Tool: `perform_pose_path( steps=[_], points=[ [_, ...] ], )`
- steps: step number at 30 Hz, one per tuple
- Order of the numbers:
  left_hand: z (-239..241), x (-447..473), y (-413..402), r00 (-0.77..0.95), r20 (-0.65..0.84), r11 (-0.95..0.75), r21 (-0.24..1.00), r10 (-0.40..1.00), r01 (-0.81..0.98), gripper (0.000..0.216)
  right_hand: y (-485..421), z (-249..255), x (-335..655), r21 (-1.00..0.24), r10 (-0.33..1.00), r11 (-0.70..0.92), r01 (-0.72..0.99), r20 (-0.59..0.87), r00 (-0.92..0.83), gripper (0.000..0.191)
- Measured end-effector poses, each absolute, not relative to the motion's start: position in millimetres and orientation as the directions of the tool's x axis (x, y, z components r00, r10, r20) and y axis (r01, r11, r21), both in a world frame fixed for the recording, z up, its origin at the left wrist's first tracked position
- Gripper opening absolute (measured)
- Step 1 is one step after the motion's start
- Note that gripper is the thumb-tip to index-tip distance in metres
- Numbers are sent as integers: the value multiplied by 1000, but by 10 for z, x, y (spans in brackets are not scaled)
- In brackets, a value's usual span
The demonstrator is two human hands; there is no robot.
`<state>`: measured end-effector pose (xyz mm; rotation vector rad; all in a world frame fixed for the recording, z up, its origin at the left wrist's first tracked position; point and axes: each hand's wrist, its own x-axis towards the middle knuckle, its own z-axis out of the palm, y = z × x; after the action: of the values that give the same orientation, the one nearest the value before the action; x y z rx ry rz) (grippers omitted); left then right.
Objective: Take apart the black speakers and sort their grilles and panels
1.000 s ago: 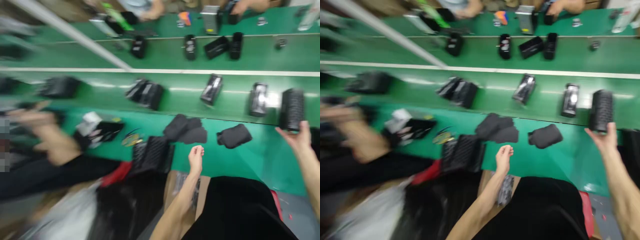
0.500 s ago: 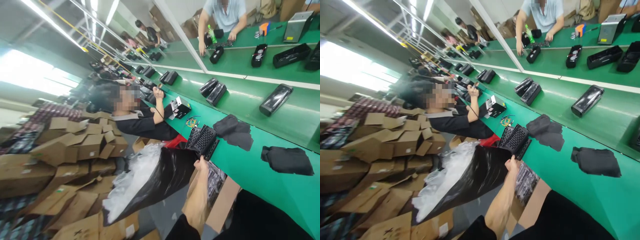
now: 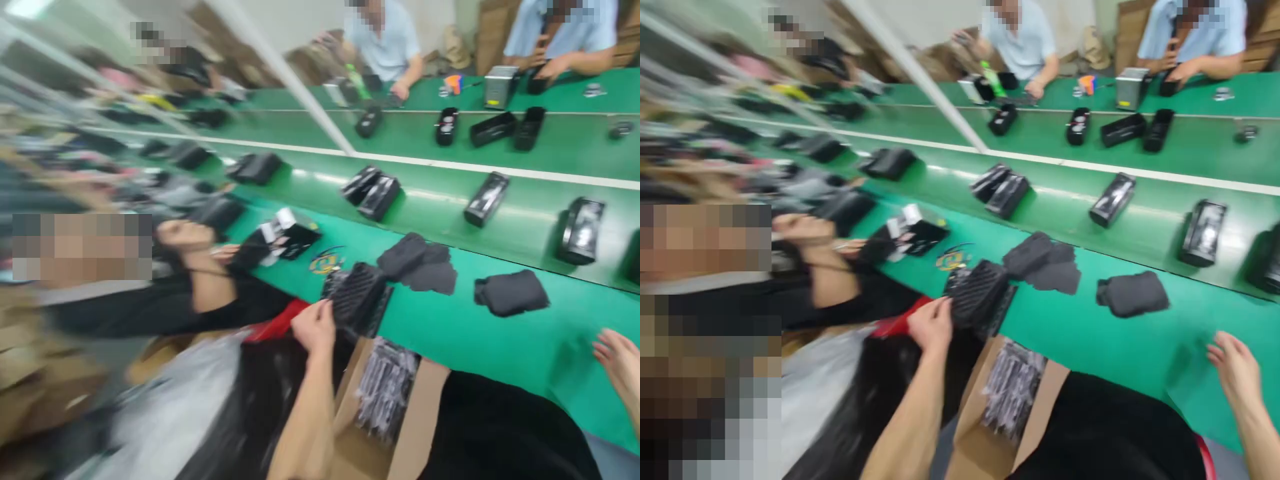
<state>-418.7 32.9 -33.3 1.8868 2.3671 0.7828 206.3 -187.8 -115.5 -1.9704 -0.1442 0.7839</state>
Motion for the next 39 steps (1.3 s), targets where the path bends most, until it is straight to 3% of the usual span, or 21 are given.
perform_pose_path(
  steps=[3, 5, 6, 9, 13, 20, 23, 26, 28, 32, 36, 39],
  points=[
    [-336, -4132, 426, -268, 544, -13, 457, 795, 889, 31, -1956, -975, 2064, -819, 452, -553, -156, -452, 769, 65],
    [-406, -3876, 400, -172, 581, -178, 494, 796, 851, 33, -1752, -933, 1994, -787, 607, -607, 107, -373, 702, 58],
    [-454, -3661, 335, -100, 550, -252, 528, 829, 811, 32, -1622, -930, 1952, -757, 673, -610, 235, -338, 657, 49],
    [-686, -2745, -14, 231, 311, -386, 701, 922, 599, 28, -1274, -974, 1816, -725, 754, -578, 374, -300, 584, 35],
    [-1192, -1538, -469, 625, 85, -357, 876, 776, 324, 36, -1013, -1071, 1662, -724, 811, -533, 438, -288, 509, 38],
    [-1619, -1036, -630, 643, 7, -322, 870, 766, 373, 18, -875, -1023, 1639, -730, 876, -460, 505, -278, 395, 38],
    [-1561, -983, -528, 511, -19, -234, 875, 859, 425, 46, -934, -913, 1648, -746, 892, -434, 505, -277, 357, 32],
    [-1463, -750, -373, 424, -98, -66, 932, 900, 357, 70, -1065, -808, 1622, -847, 917, -375, 377, -279, 285, 29],
    [-1395, -549, -281, 512, -200, 65, 961, 835, 269, 76, -1173, -764, 1578, -924, 916, -353, 147, -310, 255, 37],
    [-1258, -331, -247, 698, -308, 198, 951, 646, 237, 39, -1406, -736, 1465, -886, 858, -347, -307, -432, 279, 46],
    [-1174, -458, -366, 742, -293, 125, 953, 603, 275, 25, -1665, -776, 1389, -770, 791, -367, -522, -554, 261, 45],
    [-1215, -600, -453, 812, -201, -165, 925, 548, 341, 19, -1842, -901, 1354, -746, 743, -413, -522, -608, 281, 54]
  ],
)
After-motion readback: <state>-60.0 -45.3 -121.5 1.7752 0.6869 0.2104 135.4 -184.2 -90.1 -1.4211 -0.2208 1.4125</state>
